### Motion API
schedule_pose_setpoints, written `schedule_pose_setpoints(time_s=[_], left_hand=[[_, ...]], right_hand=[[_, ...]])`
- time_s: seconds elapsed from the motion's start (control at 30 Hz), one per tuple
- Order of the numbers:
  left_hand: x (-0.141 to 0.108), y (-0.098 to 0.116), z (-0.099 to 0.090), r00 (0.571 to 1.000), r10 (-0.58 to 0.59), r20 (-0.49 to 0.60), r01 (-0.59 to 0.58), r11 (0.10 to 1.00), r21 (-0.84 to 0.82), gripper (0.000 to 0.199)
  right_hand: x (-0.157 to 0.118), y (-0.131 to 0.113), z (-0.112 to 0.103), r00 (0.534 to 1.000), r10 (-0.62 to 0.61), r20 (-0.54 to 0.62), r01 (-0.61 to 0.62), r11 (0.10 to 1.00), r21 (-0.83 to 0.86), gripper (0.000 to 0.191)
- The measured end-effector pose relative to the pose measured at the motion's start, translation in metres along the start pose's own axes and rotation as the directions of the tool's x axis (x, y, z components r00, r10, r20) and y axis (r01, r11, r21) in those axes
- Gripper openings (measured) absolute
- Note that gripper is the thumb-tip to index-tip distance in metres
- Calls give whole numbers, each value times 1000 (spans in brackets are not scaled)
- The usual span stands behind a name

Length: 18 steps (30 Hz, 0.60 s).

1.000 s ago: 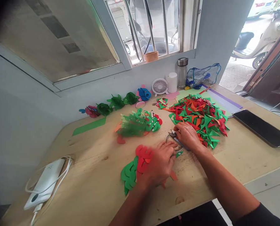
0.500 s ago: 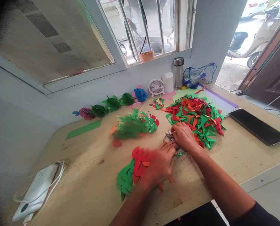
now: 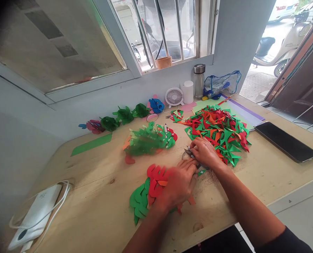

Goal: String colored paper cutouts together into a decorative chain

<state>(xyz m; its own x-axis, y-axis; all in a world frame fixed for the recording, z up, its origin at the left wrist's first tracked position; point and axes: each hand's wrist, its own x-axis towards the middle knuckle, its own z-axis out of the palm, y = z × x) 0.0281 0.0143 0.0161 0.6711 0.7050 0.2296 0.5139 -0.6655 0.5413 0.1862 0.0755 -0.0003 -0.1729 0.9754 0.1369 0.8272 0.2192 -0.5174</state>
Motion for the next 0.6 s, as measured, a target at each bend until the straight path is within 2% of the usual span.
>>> schedule_pose_setpoints(time_s=[0.3, 0.6], left_hand=[[-1, -1, 3, 1000, 4, -15, -4, 1000, -10, 13], [0, -2, 3, 1000, 7, -10, -7, 1000, 0, 15]], right_hand=[[2, 7, 5, 1000, -3, -28, 0, 994, -112, 14], [0, 3, 5, 999, 6, -45, -12, 991, -132, 14]])
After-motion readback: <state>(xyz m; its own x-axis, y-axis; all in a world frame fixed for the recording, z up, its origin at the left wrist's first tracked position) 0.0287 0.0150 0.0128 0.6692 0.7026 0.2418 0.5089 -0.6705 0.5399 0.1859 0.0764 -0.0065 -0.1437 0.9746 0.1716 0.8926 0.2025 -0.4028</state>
